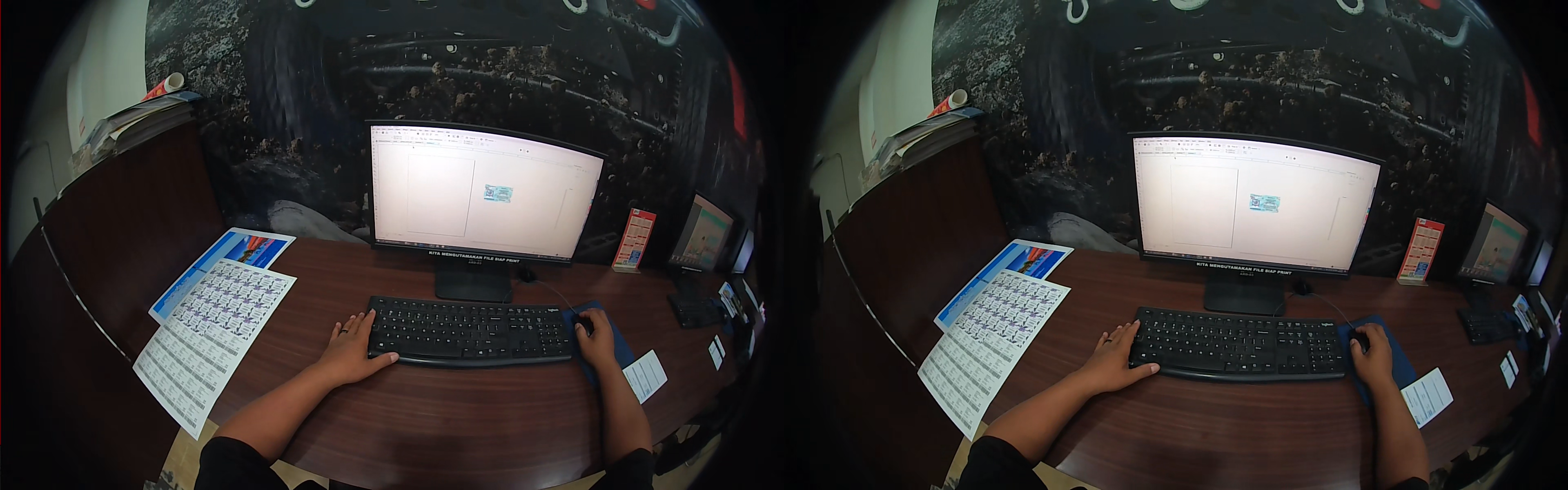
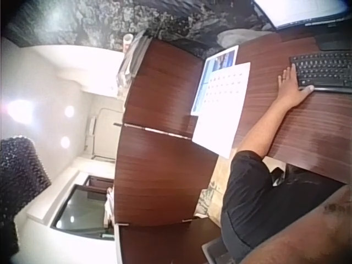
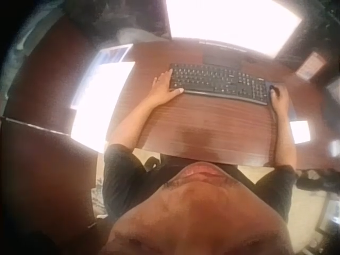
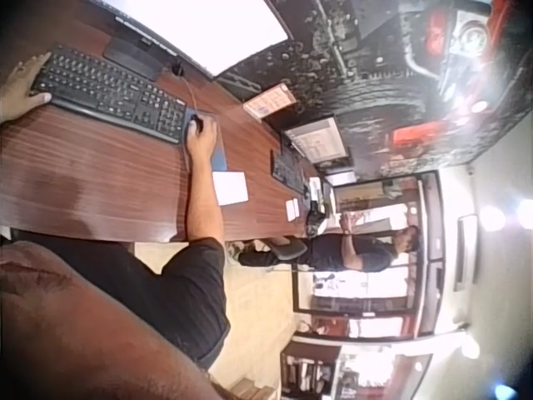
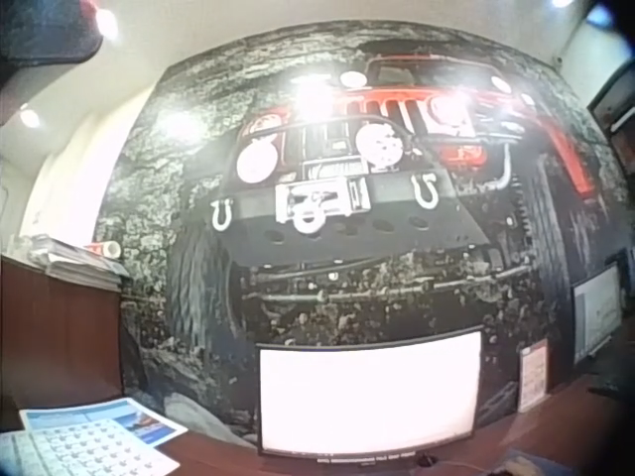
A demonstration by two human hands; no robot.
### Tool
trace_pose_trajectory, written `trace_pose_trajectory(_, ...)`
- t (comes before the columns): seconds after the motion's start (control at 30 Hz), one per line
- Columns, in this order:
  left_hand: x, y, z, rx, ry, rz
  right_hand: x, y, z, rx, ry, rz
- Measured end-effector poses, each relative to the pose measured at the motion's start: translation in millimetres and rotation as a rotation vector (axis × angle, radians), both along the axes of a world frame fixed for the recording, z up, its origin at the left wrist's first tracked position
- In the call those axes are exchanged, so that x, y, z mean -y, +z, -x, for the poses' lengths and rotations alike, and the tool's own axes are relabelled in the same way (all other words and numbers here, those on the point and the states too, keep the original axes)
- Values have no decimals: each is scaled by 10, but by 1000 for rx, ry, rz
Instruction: Using graphic design software on a computer to edit a food advertisement and an event flyer.
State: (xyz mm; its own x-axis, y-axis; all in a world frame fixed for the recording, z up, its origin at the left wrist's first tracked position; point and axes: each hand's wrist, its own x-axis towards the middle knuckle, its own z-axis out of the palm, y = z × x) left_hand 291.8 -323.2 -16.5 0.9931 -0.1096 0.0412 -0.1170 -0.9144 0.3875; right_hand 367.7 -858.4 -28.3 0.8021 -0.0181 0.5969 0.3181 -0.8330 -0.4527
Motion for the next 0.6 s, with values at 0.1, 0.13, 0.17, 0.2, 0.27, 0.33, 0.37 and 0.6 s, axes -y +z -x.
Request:
trace_pose_trajectory(0.1,4,17,5,-6,-7,-14,25,-22,-5,6,14,24)
trace_pose_trajectory(0.13,7,18,5,-8,-7,-19,23,-17,-10,2,17,13)
trace_pose_trajectory(0.17,8,20,6,-14,-9,-19,22,-12,-12,-2,20,2)
trace_pose_trajectory(0.2,10,23,5,-12,-10,-23,21,-14,-6,-8,18,2)
trace_pose_trajectory(0.27,11,26,-4,-13,-13,-27,21,-8,-12,-6,30,-13)
trace_pose_trajectory(0.33,8,18,-4,-5,-14,-32,33,-27,-40,2,32,-4)
trace_pose_trajectory(0.37,12,28,-1,-10,-16,-30,40,-32,-44,16,34,4)
trace_pose_trajectory(0.6,13,53,-6,-14,-9,-43,4,-3,-29,7,33,-2)
